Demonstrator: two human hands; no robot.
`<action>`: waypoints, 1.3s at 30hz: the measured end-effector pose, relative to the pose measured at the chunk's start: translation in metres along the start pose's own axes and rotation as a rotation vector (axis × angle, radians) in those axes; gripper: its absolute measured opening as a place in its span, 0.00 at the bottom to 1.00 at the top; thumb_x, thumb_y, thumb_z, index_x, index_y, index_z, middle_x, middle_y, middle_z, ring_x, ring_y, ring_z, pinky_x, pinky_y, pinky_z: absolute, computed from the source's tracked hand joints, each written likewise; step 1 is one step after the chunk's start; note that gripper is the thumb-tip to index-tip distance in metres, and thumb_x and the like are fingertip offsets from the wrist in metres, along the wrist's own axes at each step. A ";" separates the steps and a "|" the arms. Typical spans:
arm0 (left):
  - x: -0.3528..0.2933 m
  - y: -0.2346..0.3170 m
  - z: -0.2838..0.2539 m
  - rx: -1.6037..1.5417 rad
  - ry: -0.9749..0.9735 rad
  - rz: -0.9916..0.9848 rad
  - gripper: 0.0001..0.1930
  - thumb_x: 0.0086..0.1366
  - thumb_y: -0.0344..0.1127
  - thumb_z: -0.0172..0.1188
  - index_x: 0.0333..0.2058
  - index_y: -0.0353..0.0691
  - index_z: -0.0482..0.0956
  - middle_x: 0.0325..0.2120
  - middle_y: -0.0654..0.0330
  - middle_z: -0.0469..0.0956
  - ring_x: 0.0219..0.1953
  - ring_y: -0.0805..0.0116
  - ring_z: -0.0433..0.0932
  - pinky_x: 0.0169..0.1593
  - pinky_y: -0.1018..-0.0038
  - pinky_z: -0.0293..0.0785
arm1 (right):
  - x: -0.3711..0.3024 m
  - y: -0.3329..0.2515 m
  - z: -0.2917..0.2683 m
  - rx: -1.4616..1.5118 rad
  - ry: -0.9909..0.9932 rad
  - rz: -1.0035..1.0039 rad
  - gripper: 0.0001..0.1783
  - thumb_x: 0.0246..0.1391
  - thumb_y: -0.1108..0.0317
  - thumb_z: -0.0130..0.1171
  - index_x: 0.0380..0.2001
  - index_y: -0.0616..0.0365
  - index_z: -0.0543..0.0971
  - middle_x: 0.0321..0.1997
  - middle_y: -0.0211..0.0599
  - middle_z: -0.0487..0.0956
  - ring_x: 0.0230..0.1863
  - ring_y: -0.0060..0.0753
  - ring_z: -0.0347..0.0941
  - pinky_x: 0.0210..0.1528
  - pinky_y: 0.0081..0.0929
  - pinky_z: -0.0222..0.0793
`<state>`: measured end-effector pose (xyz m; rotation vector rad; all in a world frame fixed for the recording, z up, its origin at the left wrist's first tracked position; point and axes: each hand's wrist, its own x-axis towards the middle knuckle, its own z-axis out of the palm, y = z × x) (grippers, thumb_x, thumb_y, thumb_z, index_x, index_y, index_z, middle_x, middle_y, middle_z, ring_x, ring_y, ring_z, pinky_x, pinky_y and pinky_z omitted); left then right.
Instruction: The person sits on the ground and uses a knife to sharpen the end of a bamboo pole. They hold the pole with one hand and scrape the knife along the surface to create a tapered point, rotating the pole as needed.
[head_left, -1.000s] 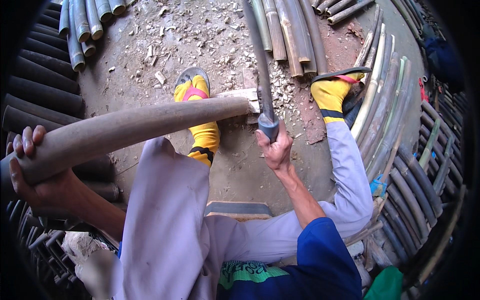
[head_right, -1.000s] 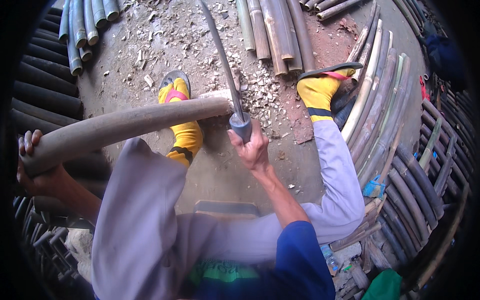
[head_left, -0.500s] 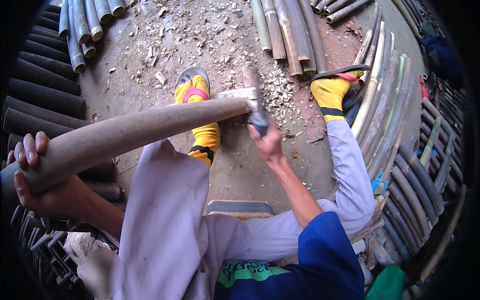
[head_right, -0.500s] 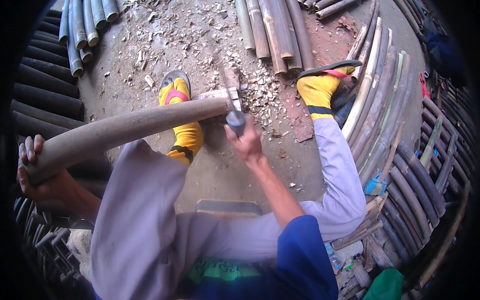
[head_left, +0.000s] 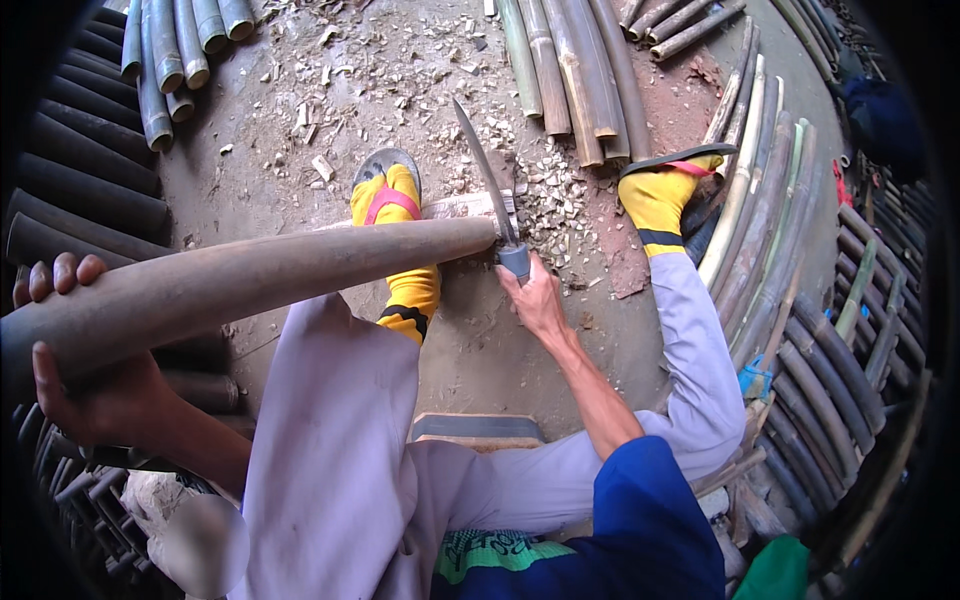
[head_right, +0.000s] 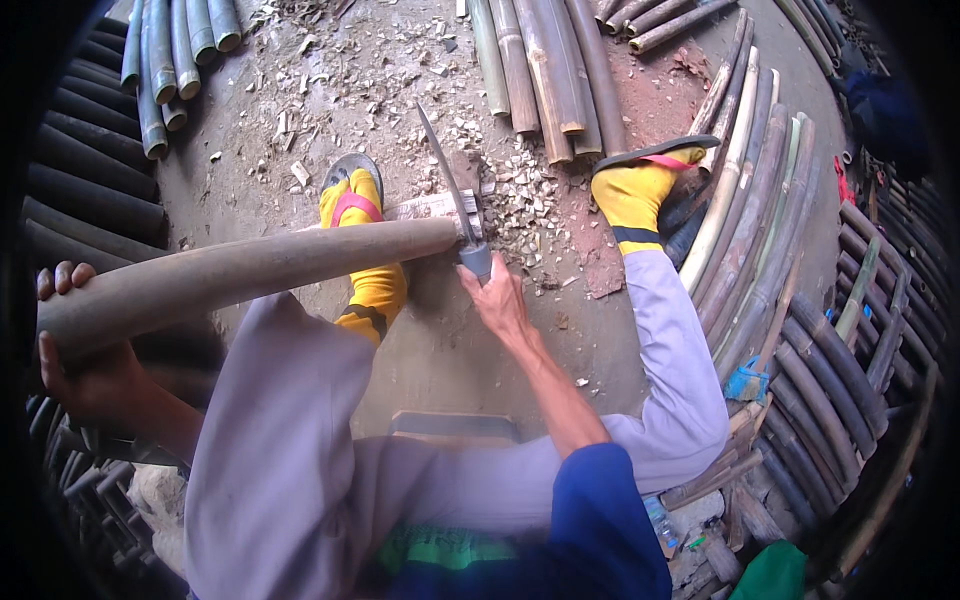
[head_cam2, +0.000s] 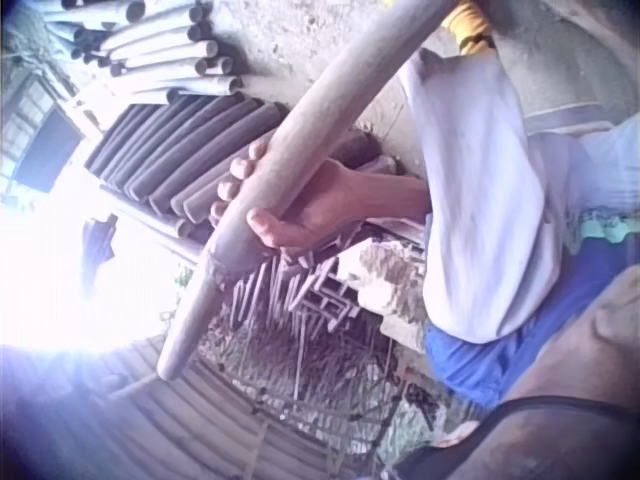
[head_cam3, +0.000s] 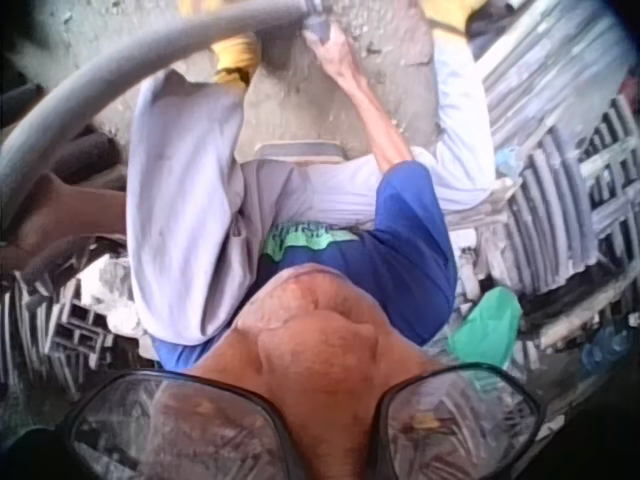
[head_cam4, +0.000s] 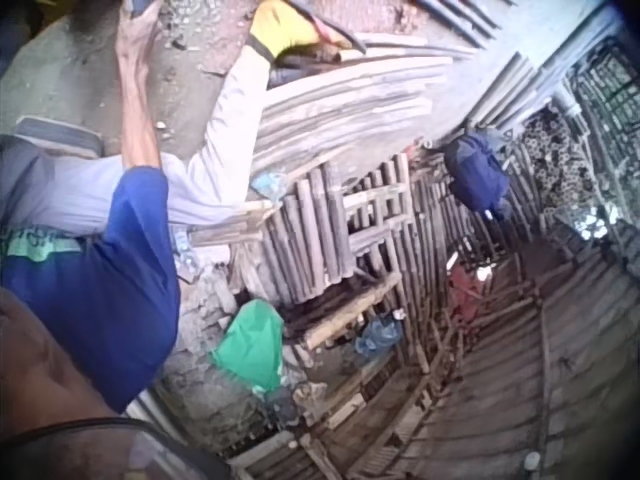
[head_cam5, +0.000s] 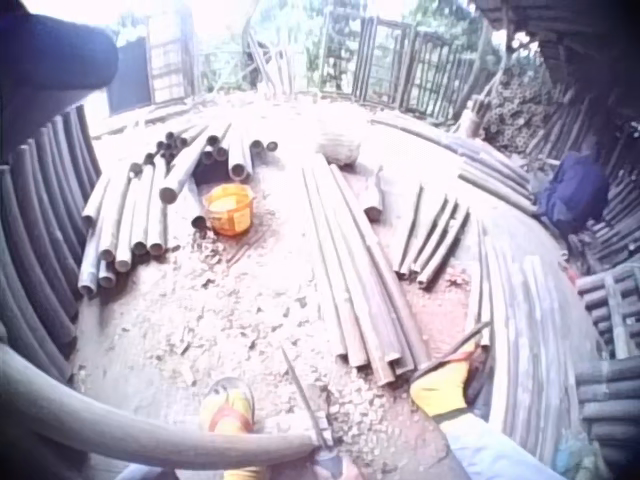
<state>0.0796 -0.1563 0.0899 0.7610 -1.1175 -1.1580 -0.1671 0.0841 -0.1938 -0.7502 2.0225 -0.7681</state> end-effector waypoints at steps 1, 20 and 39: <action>0.002 -0.001 -0.009 -0.015 0.006 0.076 0.19 0.52 0.35 0.55 0.40 0.30 0.64 0.35 0.53 0.62 0.41 0.62 0.63 0.49 0.65 0.62 | -0.001 -0.013 -0.008 0.054 -0.035 0.035 0.25 0.55 0.48 0.56 0.39 0.64 0.71 0.20 0.43 0.77 0.23 0.37 0.78 0.24 0.32 0.72; 0.017 -0.002 -0.066 -0.293 -0.234 0.063 0.15 0.48 0.36 0.55 0.32 0.36 0.63 0.29 0.57 0.61 0.34 0.67 0.64 0.43 0.72 0.64 | -0.013 -0.025 -0.001 0.122 0.240 -0.385 0.20 0.53 0.55 0.60 0.38 0.61 0.71 0.25 0.41 0.78 0.24 0.32 0.78 0.25 0.29 0.72; 0.021 0.006 -0.071 -0.500 -0.234 0.027 0.14 0.40 0.39 0.57 0.23 0.37 0.66 0.24 0.59 0.63 0.28 0.71 0.68 0.38 0.77 0.68 | -0.025 -0.050 -0.018 0.134 0.190 -0.307 0.24 0.55 0.50 0.58 0.39 0.63 0.70 0.18 0.35 0.76 0.19 0.28 0.75 0.24 0.31 0.71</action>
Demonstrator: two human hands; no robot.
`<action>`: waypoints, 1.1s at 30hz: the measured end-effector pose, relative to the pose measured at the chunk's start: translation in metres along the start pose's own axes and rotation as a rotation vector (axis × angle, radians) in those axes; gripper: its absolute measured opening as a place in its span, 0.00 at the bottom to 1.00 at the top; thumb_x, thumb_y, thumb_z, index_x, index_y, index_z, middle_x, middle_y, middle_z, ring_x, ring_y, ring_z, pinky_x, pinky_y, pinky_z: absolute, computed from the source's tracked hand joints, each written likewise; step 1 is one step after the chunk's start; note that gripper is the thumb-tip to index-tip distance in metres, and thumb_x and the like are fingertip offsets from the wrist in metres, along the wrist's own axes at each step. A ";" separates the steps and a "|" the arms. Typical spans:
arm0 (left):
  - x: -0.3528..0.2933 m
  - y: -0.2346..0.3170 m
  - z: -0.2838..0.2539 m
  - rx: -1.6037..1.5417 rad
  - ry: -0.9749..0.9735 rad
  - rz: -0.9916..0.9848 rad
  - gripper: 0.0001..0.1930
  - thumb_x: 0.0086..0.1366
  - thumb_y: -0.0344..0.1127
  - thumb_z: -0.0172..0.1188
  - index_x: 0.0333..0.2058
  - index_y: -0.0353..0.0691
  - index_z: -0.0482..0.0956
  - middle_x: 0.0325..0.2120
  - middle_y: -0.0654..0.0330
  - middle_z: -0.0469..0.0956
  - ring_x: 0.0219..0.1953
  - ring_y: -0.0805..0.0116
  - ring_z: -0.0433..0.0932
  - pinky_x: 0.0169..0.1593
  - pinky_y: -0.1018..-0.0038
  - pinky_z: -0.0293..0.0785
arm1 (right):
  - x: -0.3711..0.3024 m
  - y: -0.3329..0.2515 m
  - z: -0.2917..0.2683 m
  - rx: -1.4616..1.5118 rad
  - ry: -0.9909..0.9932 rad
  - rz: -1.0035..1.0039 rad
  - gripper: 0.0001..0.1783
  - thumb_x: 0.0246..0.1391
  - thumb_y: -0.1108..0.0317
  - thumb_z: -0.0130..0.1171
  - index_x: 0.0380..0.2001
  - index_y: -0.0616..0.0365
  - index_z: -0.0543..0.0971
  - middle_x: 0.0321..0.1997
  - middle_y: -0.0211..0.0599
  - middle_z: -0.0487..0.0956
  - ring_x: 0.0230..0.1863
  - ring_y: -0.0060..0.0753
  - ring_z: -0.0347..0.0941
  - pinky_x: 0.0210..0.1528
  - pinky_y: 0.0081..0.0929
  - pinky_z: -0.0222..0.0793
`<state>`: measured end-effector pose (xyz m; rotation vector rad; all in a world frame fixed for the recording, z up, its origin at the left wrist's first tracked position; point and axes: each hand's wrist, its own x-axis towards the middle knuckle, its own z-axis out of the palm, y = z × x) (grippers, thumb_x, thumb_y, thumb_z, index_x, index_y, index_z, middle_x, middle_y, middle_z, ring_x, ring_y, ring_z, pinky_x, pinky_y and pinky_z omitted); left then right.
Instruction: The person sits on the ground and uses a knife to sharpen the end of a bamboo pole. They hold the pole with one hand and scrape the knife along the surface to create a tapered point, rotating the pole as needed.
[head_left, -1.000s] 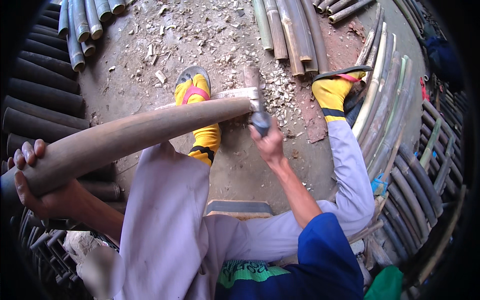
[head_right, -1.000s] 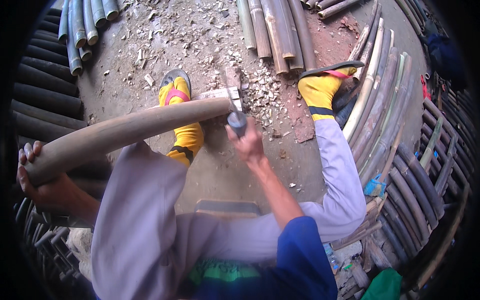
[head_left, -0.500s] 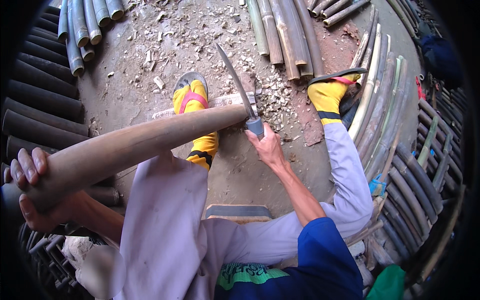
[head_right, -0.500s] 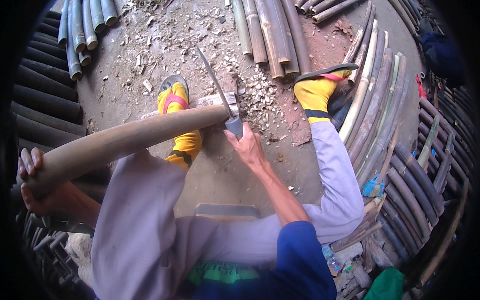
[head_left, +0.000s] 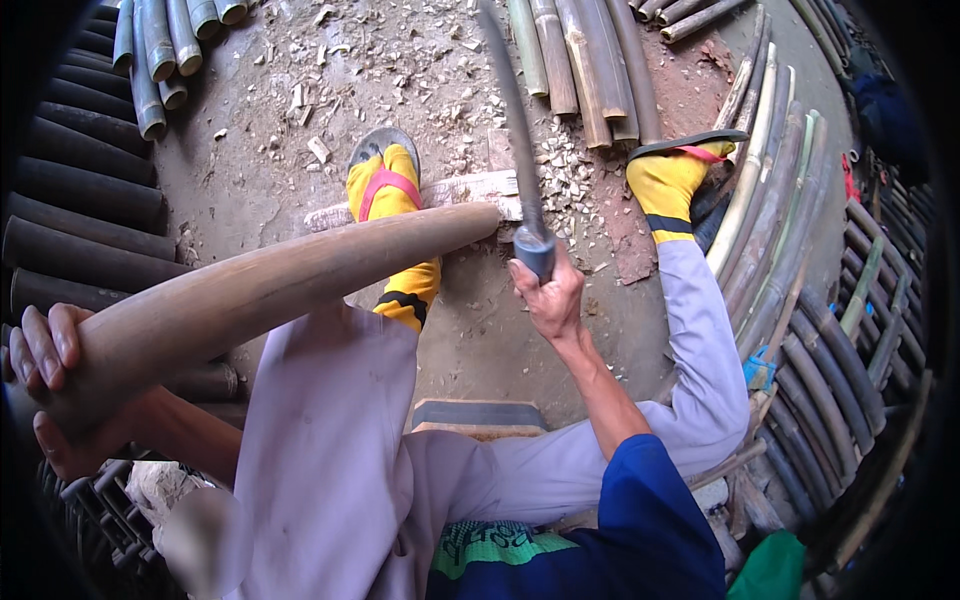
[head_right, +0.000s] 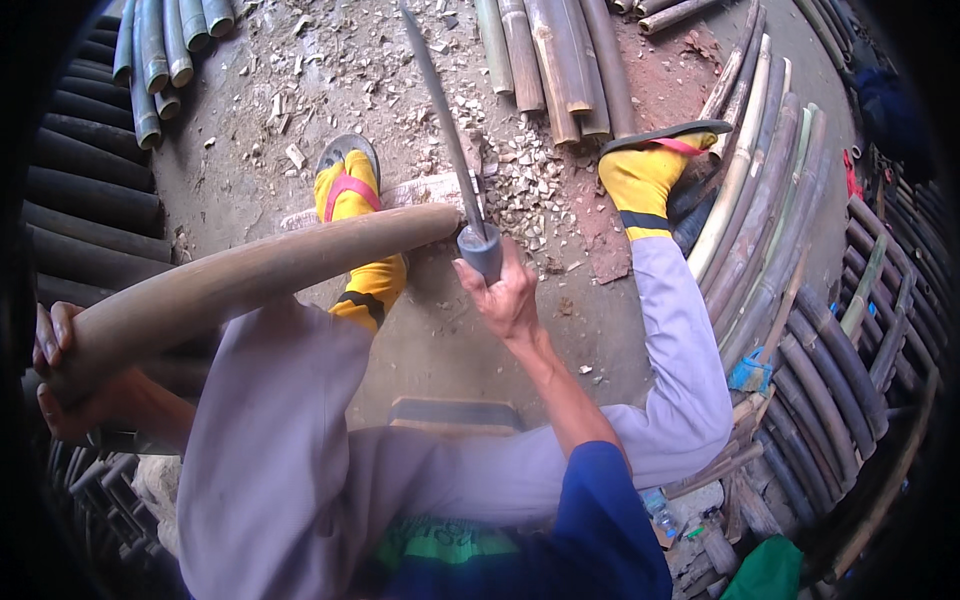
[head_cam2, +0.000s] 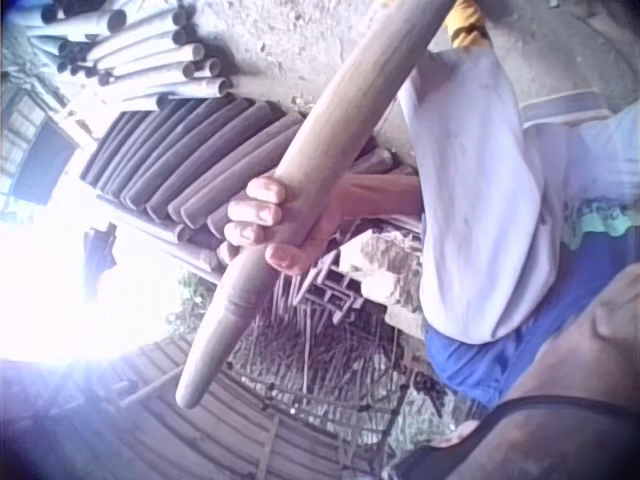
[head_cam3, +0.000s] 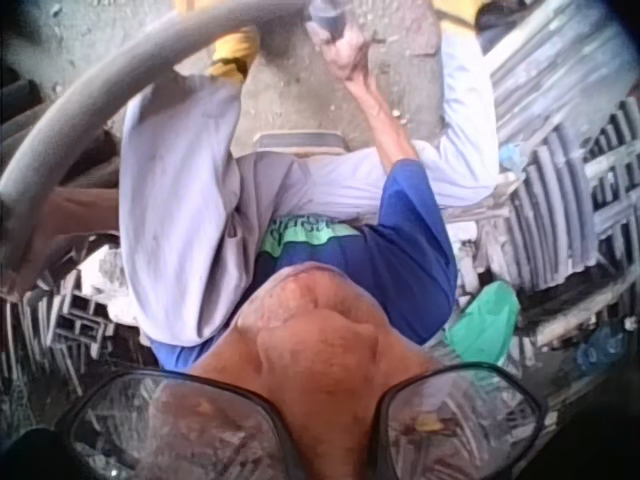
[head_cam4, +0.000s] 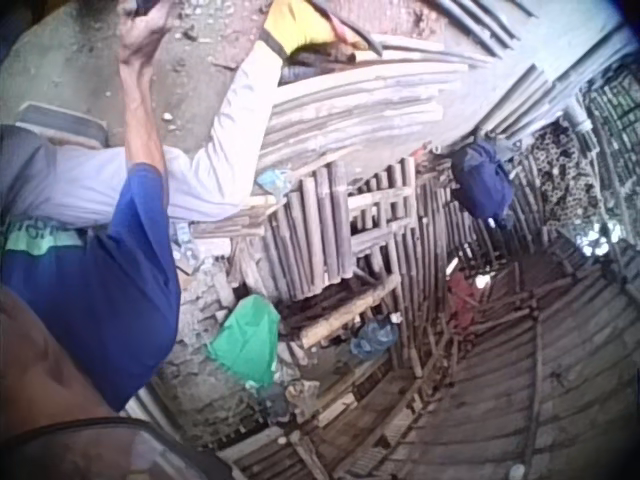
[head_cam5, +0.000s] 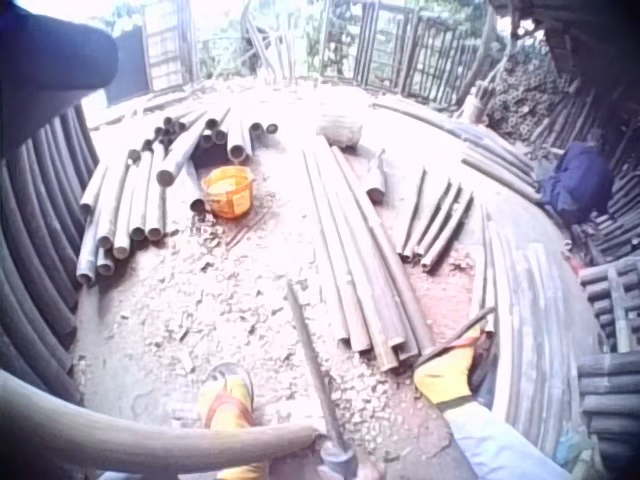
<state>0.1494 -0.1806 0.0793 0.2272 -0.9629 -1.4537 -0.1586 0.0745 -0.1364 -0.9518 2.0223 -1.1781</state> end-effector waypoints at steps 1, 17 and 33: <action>-0.002 0.005 -0.002 0.023 -0.016 0.004 0.14 0.40 0.39 0.57 0.23 0.37 0.67 0.24 0.59 0.64 0.28 0.72 0.68 0.38 0.77 0.68 | 0.000 -0.006 0.001 0.003 0.083 -0.147 0.23 0.55 0.51 0.58 0.39 0.62 0.70 0.19 0.35 0.76 0.20 0.27 0.75 0.24 0.31 0.71; 0.008 0.001 0.000 -0.052 -0.159 -0.059 0.10 0.35 0.36 0.61 0.17 0.45 0.69 0.21 0.65 0.69 0.24 0.78 0.72 0.34 0.80 0.72 | 0.003 0.057 0.004 -0.160 -0.223 0.290 0.24 0.53 0.51 0.59 0.39 0.62 0.70 0.22 0.38 0.76 0.22 0.32 0.75 0.24 0.31 0.72; 0.015 -0.010 0.012 0.284 -0.044 0.312 0.26 0.53 0.47 0.53 0.39 0.27 0.67 0.33 0.50 0.64 0.41 0.55 0.66 0.58 0.51 0.57 | -0.016 0.023 -0.021 0.018 -0.098 0.247 0.23 0.54 0.52 0.58 0.41 0.62 0.70 0.20 0.36 0.75 0.16 0.28 0.73 0.19 0.30 0.68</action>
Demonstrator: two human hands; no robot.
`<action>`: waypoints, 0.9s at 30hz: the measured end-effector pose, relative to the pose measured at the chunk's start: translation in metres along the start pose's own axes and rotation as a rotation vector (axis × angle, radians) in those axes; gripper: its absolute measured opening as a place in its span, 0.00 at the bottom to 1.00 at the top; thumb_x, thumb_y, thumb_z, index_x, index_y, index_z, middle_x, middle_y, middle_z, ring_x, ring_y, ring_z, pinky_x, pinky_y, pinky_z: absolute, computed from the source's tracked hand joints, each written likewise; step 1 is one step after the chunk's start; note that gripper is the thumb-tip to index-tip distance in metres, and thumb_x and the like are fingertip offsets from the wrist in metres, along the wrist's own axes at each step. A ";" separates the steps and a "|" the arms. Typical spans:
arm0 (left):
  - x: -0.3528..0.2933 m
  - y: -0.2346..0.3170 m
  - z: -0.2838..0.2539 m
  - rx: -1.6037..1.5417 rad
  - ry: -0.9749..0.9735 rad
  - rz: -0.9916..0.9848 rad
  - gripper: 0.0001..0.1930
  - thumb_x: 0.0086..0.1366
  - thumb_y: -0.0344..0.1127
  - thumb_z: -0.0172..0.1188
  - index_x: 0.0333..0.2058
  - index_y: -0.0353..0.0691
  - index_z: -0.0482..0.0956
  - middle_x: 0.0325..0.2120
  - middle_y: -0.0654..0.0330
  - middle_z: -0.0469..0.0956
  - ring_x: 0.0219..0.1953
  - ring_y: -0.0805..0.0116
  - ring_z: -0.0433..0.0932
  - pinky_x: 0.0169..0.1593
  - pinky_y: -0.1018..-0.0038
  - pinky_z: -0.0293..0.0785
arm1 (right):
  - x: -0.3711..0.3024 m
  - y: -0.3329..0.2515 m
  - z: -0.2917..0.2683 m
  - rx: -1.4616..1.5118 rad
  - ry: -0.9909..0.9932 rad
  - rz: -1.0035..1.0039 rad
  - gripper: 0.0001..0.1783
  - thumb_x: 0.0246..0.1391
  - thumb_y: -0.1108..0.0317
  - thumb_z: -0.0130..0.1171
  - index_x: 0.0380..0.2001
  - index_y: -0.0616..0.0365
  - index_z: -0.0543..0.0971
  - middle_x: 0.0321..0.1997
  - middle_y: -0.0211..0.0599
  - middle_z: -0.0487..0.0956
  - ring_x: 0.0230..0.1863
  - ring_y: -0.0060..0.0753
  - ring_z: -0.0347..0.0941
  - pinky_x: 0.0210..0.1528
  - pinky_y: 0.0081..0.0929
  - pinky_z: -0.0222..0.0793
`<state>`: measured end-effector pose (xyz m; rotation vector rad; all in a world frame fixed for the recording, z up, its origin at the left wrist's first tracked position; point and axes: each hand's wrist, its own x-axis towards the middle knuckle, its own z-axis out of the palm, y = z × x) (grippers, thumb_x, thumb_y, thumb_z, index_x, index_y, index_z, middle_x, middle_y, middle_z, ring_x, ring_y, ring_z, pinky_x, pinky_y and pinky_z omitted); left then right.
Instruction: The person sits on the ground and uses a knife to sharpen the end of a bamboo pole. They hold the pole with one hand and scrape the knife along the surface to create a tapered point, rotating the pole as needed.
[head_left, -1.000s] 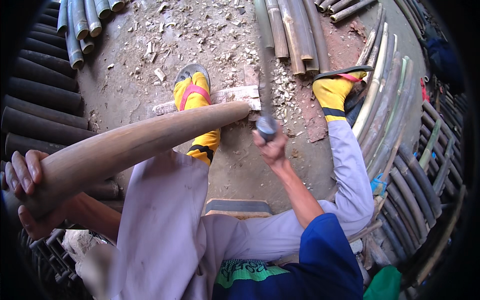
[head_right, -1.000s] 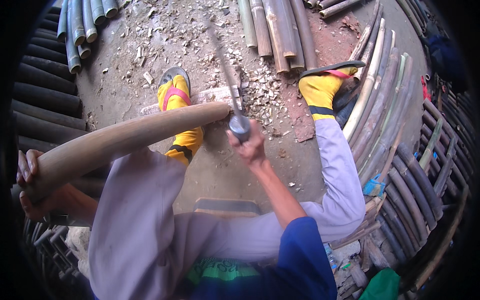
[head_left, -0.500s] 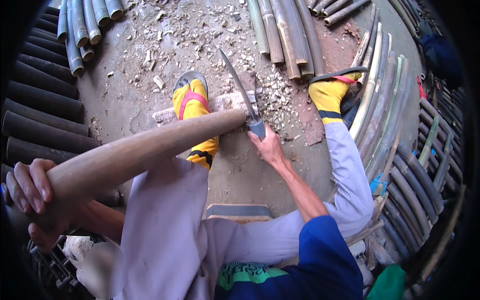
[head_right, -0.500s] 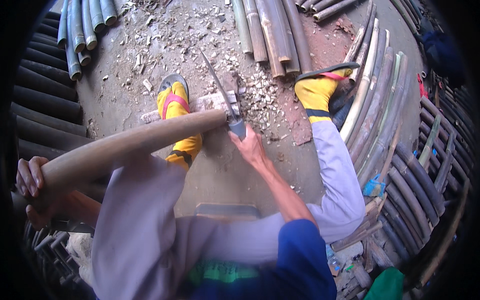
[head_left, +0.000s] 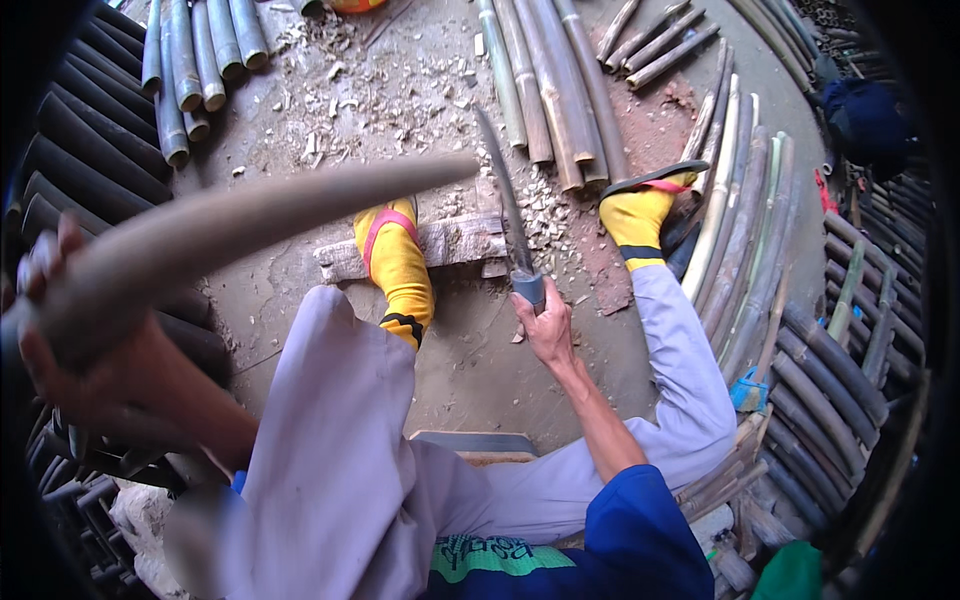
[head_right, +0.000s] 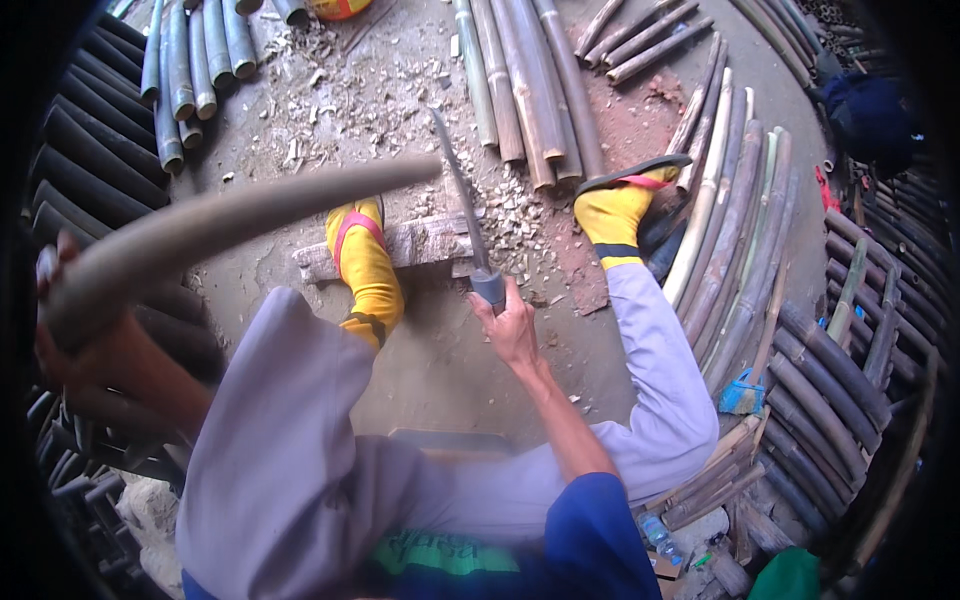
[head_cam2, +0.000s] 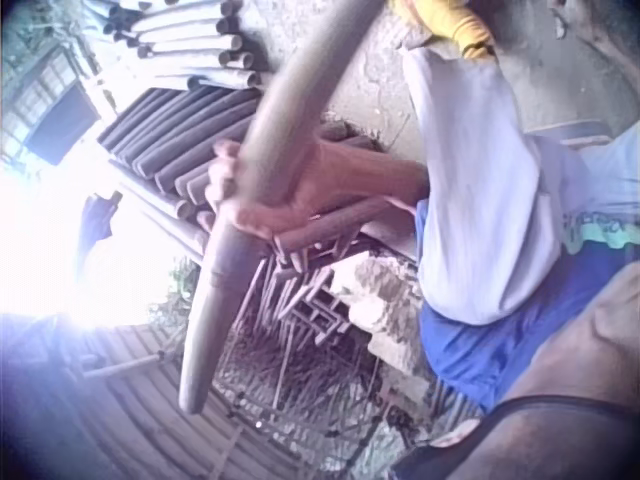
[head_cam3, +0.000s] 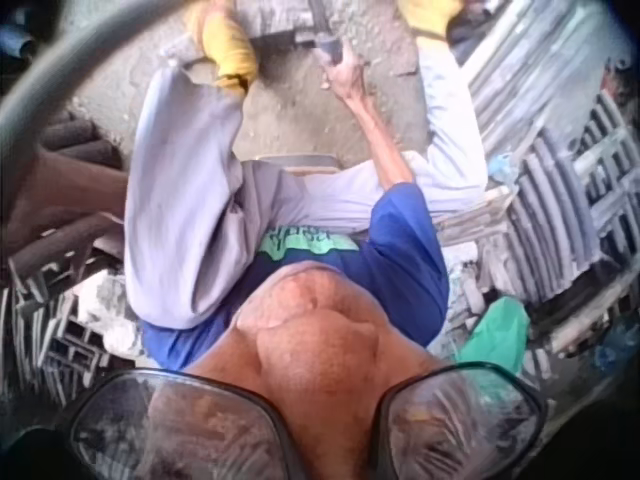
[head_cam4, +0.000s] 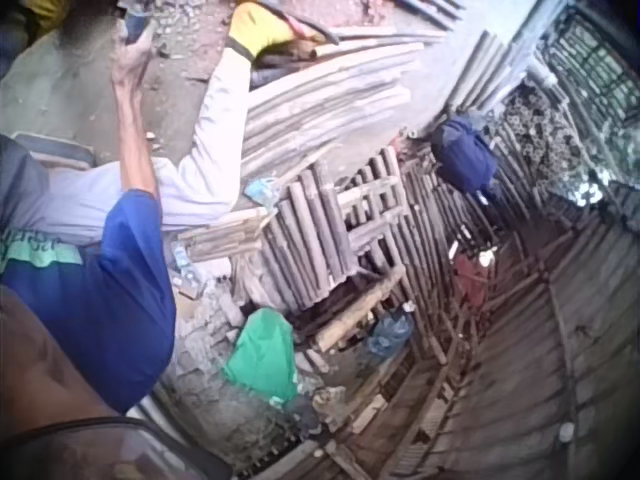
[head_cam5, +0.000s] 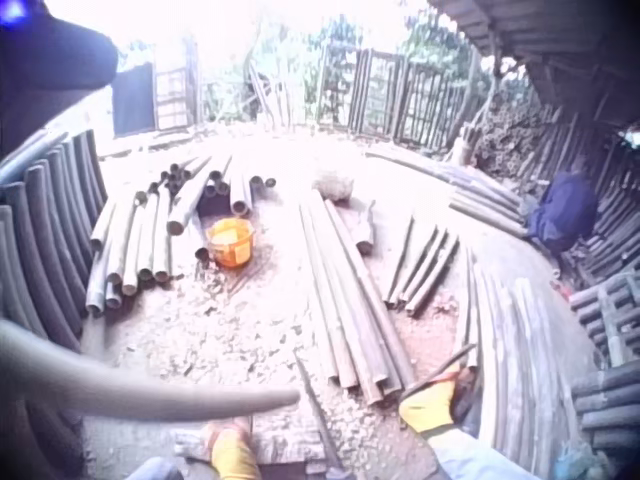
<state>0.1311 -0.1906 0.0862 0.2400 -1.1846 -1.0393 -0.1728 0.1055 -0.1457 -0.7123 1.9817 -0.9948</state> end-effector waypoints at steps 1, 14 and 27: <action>-0.002 -0.008 0.045 0.103 0.104 0.058 0.30 0.53 0.48 0.54 0.44 0.24 0.66 0.34 0.48 0.66 0.41 0.54 0.67 0.59 0.51 0.56 | -0.002 -0.004 0.000 0.041 0.044 -0.033 0.23 0.54 0.52 0.59 0.41 0.62 0.70 0.20 0.35 0.74 0.16 0.26 0.72 0.18 0.29 0.67; -0.157 -0.032 0.028 -0.099 0.030 -0.798 0.35 0.64 0.31 0.53 0.66 0.45 0.45 0.30 0.58 0.67 0.33 0.73 0.71 0.32 0.73 0.73 | -0.005 -0.039 0.014 0.013 0.085 -0.343 0.15 0.53 0.62 0.58 0.37 0.60 0.68 0.19 0.29 0.71 0.16 0.20 0.69 0.18 0.20 0.66; -0.179 -0.037 -0.029 -0.454 -0.011 -1.675 0.32 0.54 0.39 0.56 0.55 0.30 0.60 0.40 0.48 0.73 0.32 0.60 0.79 0.32 0.66 0.82 | 0.049 -0.139 0.047 -0.245 -0.203 -0.632 0.23 0.52 0.63 0.60 0.47 0.60 0.66 0.29 0.44 0.79 0.30 0.38 0.79 0.32 0.32 0.75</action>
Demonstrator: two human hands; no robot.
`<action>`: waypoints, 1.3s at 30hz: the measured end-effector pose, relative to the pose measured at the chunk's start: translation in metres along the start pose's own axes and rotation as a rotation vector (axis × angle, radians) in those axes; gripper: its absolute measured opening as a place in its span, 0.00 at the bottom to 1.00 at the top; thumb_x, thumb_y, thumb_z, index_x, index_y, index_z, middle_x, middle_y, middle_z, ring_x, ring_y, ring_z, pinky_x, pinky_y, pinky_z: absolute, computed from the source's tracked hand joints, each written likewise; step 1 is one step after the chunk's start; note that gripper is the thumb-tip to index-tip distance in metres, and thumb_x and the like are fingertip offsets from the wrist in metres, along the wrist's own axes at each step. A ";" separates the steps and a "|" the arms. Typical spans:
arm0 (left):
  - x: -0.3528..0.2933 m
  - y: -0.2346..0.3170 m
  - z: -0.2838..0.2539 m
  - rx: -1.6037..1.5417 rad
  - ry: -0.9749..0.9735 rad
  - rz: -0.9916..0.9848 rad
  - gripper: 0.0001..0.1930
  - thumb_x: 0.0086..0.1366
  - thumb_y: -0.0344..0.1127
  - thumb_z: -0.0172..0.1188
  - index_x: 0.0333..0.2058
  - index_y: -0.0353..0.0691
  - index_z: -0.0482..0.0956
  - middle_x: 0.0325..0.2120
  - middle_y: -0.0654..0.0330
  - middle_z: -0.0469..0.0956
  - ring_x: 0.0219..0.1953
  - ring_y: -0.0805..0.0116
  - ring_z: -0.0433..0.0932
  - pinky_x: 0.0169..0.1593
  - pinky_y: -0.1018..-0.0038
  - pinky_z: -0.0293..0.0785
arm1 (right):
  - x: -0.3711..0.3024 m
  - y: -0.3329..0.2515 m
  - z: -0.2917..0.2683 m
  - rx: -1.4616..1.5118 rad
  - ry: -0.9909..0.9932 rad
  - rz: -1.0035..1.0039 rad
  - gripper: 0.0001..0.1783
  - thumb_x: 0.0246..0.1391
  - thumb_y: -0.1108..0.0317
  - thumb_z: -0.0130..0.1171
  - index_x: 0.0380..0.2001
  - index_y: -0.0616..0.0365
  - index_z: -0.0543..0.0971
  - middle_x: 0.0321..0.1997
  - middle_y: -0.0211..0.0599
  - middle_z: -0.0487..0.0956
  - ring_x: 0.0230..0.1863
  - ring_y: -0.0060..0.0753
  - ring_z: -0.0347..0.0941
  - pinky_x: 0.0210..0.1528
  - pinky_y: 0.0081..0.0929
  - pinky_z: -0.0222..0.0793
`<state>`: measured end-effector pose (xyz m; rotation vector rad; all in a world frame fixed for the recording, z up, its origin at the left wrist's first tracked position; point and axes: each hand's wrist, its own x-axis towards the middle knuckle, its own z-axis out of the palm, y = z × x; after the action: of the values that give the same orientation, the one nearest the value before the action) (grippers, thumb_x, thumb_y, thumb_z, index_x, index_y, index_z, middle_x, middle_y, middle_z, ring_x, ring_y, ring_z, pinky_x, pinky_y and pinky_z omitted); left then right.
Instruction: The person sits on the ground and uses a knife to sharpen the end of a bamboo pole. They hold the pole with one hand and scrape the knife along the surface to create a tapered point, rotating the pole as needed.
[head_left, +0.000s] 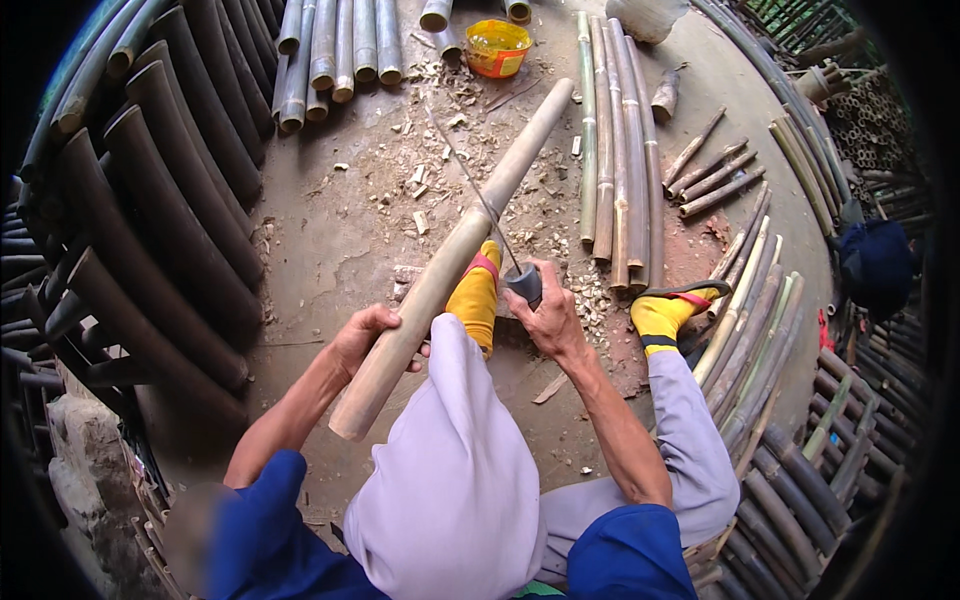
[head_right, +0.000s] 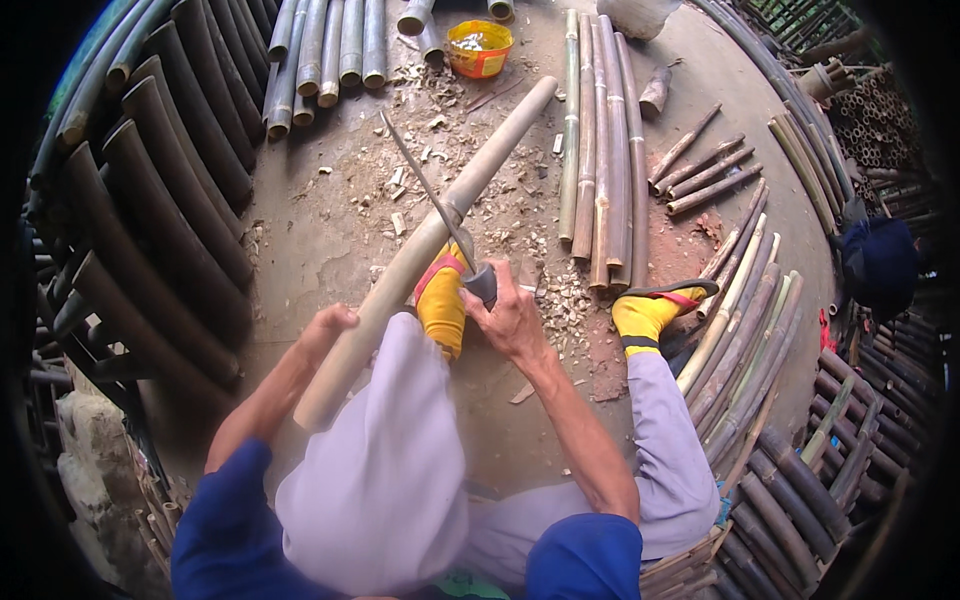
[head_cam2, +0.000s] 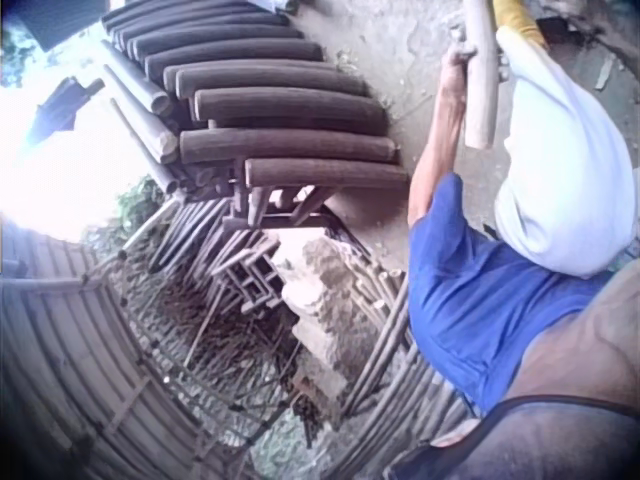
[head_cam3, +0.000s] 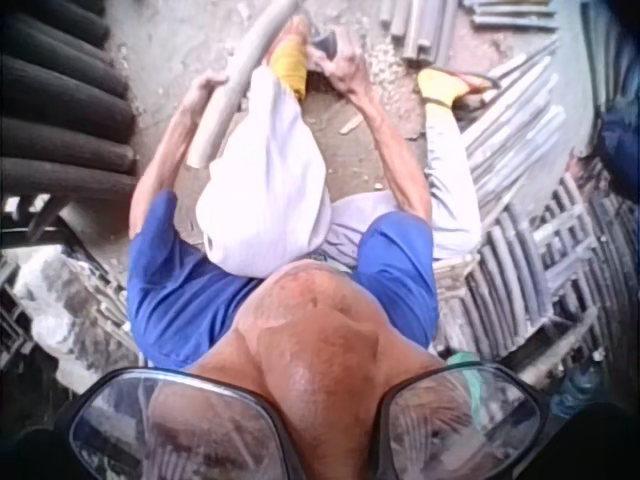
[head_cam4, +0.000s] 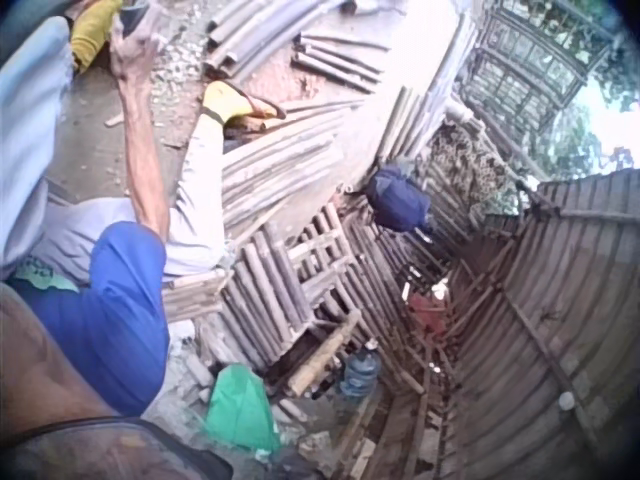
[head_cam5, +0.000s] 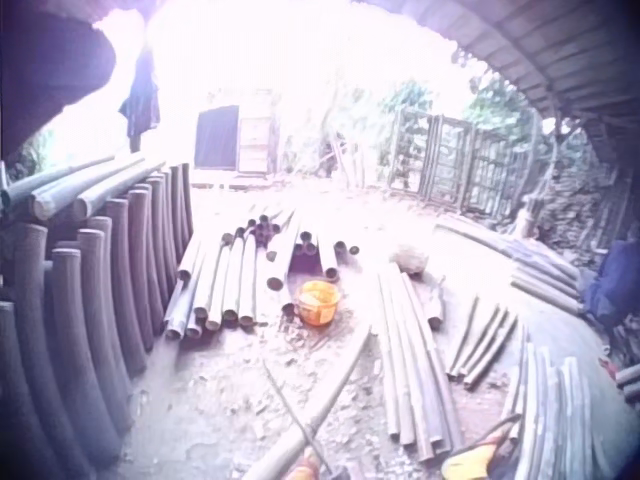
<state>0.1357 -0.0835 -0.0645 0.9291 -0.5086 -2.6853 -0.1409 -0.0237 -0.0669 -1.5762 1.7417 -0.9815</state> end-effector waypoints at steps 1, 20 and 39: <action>-0.001 0.000 -0.004 -0.180 -0.034 -0.065 0.31 0.53 0.38 0.57 0.54 0.30 0.61 0.39 0.50 0.73 0.33 0.61 0.79 0.31 0.67 0.82 | -0.001 -0.001 0.002 0.021 0.016 0.024 0.23 0.51 0.64 0.60 0.47 0.60 0.66 0.29 0.43 0.79 0.30 0.38 0.79 0.32 0.32 0.75; 0.013 0.021 -0.010 1.213 0.389 0.684 0.38 0.42 0.41 0.67 0.52 0.33 0.63 0.37 0.49 0.76 0.36 0.59 0.78 0.39 0.68 0.75 | -0.016 0.008 -0.011 0.417 0.361 0.241 0.18 0.53 0.66 0.60 0.42 0.61 0.67 0.24 0.30 0.72 0.16 0.18 0.69 0.15 0.16 0.65; -0.093 0.160 0.107 0.292 -0.155 1.773 0.24 0.55 0.38 0.59 0.49 0.41 0.63 0.34 0.59 0.69 0.37 0.64 0.70 0.49 0.63 0.66 | -0.024 -0.038 -0.002 0.294 0.253 0.017 0.22 0.54 0.65 0.59 0.48 0.61 0.65 0.27 0.33 0.75 0.26 0.28 0.73 0.30 0.27 0.70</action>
<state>0.1584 -0.1710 0.1294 0.0382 -1.0547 -1.0399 -0.1187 -0.0009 -0.0353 -1.2926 1.6758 -1.4081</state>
